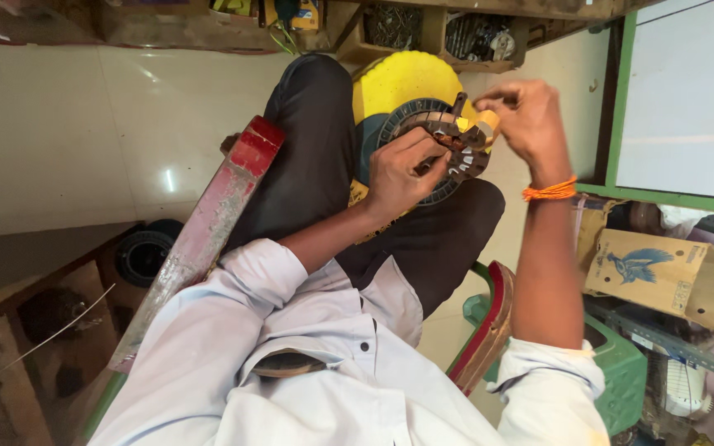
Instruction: The person holds a circular electrical component on a yellow support and repeatedly inserts and removes small metal pins into its slots. They then use a green-handled screwdriver to adjust the component.
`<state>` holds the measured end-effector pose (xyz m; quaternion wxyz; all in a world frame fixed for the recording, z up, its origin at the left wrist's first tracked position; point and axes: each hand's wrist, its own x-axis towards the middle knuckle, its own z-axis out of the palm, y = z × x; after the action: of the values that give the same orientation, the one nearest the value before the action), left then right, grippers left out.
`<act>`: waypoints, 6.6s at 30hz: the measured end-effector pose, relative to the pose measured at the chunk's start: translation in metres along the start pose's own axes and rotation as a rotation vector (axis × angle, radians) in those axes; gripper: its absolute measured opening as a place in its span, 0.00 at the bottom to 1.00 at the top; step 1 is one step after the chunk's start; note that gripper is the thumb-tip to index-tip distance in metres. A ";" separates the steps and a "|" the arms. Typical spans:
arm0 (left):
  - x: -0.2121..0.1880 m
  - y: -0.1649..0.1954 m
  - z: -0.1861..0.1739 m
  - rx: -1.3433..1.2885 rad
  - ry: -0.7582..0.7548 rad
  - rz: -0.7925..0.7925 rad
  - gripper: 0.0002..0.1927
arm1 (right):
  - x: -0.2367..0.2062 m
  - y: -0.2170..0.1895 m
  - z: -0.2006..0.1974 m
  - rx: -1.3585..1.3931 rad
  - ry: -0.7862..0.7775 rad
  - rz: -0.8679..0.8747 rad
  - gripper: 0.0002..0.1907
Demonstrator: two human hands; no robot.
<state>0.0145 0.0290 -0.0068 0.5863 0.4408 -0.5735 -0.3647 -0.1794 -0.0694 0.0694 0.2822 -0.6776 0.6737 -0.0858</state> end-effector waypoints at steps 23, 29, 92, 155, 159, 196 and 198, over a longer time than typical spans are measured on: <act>0.072 -0.034 -0.015 -0.281 -0.683 -0.001 0.49 | -0.088 -0.006 -0.021 0.462 0.262 0.134 0.06; 0.075 -0.038 -0.016 -0.293 -0.706 0.001 0.50 | -0.116 -0.045 0.022 0.233 0.394 -0.006 0.05; 0.061 -0.040 -0.016 -0.236 -0.549 0.082 0.52 | -0.054 0.007 -0.008 0.278 0.278 0.040 0.05; 0.003 -0.003 0.004 -0.180 -0.007 -0.047 0.04 | 0.004 0.006 0.009 0.090 0.164 -0.242 0.04; 0.007 0.002 0.001 0.083 -0.026 -0.041 0.06 | 0.000 0.035 0.040 0.162 0.168 -0.141 0.04; 0.019 -0.016 -0.042 0.234 -0.299 0.608 0.18 | -0.153 -0.045 0.105 0.079 0.537 -0.215 0.06; 0.018 -0.018 -0.038 0.164 -0.337 0.639 0.13 | -0.158 -0.048 0.085 0.048 0.471 -0.259 0.07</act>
<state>0.0552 0.0101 -0.0161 0.5308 0.2188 -0.7981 -0.1831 -0.1076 0.1017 0.0651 0.1202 -0.7126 0.6262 -0.2925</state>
